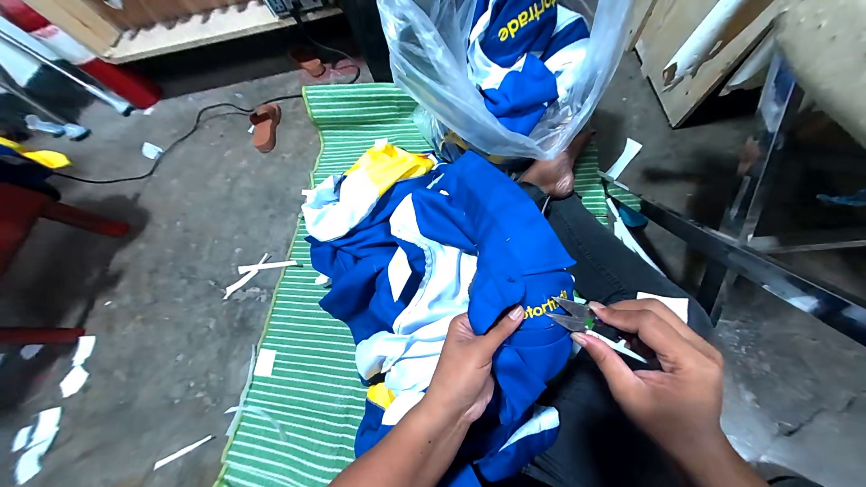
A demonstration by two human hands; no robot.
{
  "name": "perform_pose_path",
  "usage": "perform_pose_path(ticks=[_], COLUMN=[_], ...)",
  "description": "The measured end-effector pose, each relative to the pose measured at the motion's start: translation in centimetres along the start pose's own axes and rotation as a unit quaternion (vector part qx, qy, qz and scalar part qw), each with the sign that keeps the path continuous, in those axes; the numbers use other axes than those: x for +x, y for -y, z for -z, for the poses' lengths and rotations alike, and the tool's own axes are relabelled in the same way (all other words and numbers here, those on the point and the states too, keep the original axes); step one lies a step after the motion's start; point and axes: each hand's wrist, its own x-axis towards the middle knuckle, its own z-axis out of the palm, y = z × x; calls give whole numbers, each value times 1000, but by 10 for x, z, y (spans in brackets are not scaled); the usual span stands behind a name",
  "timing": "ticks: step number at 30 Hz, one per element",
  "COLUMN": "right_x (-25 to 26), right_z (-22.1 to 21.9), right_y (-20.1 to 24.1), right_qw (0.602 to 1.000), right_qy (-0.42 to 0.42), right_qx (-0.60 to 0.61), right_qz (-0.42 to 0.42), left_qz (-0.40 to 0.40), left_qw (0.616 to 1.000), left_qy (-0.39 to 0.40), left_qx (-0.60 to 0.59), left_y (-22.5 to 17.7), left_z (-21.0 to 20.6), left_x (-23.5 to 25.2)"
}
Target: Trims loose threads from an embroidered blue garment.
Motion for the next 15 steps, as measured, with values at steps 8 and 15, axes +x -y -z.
perform_pose_path(ticks=[8, 15], right_x=[3, 10], right_z=[0, 5], right_y=[-5, -9], right_qw=[999, 998], right_qy=[30, 47], right_qx=[33, -24], right_qz=[-22, 21], left_qz=[3, 0], left_qw=[1000, 1000], left_qy=[9, 12], left_qx=[6, 23], left_y=[3, 4], left_z=[4, 4], left_x=[3, 6])
